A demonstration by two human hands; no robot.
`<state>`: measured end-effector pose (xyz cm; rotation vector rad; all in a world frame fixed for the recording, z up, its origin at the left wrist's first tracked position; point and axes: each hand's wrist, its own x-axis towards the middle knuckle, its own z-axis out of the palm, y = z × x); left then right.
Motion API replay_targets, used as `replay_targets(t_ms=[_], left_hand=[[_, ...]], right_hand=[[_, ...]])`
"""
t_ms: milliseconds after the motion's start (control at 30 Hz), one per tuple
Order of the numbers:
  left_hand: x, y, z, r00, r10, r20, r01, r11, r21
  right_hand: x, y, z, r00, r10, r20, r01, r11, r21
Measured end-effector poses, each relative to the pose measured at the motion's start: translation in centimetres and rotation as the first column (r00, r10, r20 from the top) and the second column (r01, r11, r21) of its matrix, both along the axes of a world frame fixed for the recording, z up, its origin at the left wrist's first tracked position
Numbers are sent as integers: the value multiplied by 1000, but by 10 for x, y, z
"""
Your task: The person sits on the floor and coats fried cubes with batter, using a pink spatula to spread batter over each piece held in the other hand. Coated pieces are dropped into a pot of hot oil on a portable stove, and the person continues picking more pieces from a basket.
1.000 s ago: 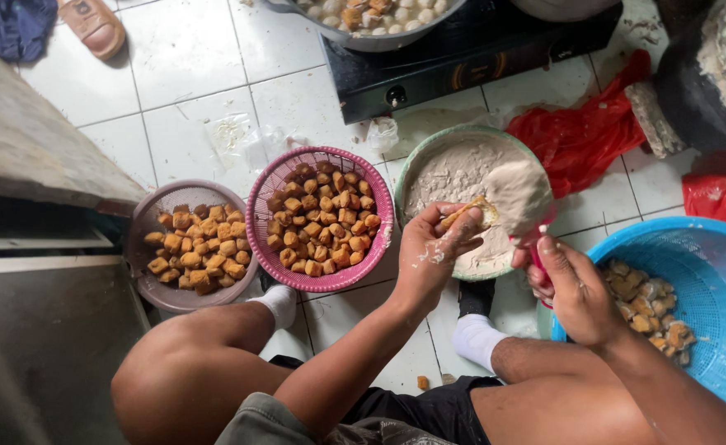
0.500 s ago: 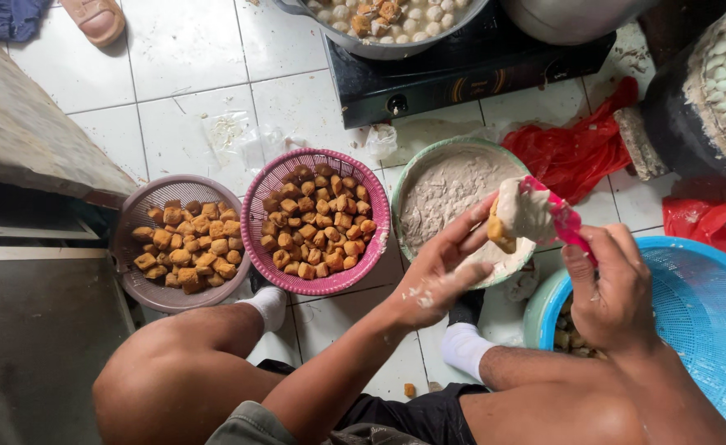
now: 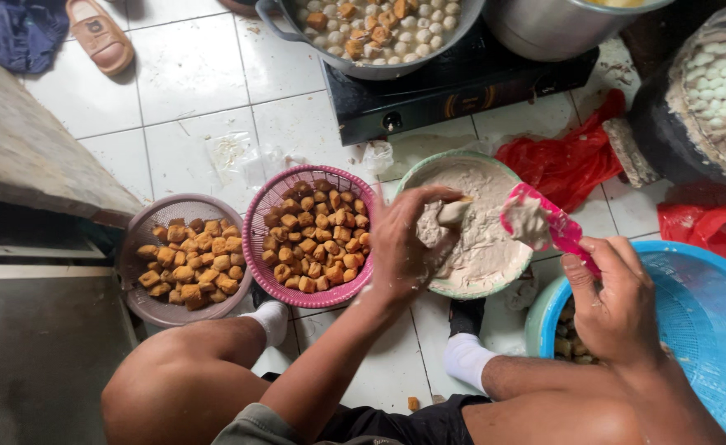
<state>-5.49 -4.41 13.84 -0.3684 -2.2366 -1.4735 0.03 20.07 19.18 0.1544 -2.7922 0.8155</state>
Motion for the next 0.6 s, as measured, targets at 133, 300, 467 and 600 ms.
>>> replay_targets(t_ms=[133,300,467,600], left_hand=[[-5,-2,12,994,64,-93,-92,939,-332],[0,3,9,1000,-22,-1,22,983,-180],[6,14,-51,939,-263,223,100,826,555],[17,43,-147,618,-444,648,-253,668,700]], right_hand=[[10,-16,3,998,70,-11,-69,997,39],[9,-14,-8,992,75,101,-72,997,-36],[-3,18,-27,817,324,477,288,487,-824],[-2,33,-33,711,312,631,589,226,-776]])
